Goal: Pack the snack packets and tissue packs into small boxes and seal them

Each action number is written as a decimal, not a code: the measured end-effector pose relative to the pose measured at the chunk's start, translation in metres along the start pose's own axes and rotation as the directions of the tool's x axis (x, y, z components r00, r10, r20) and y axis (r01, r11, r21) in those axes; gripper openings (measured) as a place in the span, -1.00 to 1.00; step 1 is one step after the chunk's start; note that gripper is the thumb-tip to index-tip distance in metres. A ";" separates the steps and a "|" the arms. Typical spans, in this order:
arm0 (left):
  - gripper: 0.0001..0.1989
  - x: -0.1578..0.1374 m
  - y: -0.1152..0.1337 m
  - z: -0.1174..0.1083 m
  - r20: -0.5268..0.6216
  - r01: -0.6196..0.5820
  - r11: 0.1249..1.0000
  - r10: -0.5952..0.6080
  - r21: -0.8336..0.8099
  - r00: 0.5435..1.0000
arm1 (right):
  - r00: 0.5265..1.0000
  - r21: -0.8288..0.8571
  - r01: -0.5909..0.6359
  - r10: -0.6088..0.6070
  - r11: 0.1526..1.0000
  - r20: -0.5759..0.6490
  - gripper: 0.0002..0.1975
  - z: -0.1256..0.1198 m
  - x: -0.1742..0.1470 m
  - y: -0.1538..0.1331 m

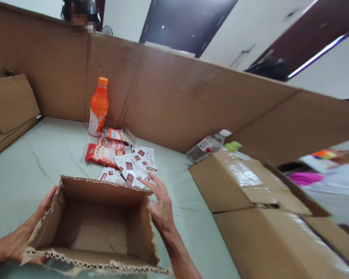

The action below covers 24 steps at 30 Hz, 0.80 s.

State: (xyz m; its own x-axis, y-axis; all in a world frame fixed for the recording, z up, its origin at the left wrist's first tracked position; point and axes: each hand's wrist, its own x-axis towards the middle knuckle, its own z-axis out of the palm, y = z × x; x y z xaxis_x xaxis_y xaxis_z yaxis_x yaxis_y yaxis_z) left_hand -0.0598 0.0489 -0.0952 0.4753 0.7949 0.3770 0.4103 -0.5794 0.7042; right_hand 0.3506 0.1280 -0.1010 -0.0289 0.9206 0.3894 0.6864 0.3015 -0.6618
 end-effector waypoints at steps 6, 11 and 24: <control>0.25 -0.010 -0.012 0.001 -0.038 0.098 0.994 -0.097 0.039 0.995 | 0.937 -0.088 0.148 -0.111 0.985 0.331 -0.58 0.027 0.104 -0.030; 0.40 -0.023 -0.021 0.009 -0.025 0.103 0.995 -0.103 0.016 0.994 | 0.885 -0.037 0.161 -0.128 0.986 0.447 -0.41 0.092 0.158 -0.041; 0.15 0.002 0.000 -0.019 -0.097 0.094 0.983 -0.110 -0.155 0.989 | 0.996 0.687 -0.030 0.082 0.726 -0.043 -0.63 -0.012 0.149 -0.083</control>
State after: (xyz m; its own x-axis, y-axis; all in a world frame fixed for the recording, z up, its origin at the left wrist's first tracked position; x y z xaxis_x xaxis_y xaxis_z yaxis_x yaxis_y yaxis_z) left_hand -0.0732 0.0540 -0.0832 0.3494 0.8674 0.3543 0.3273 -0.4674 0.8212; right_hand 0.2975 0.2374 0.0195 0.0588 0.9306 0.3612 0.0006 0.3618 -0.9322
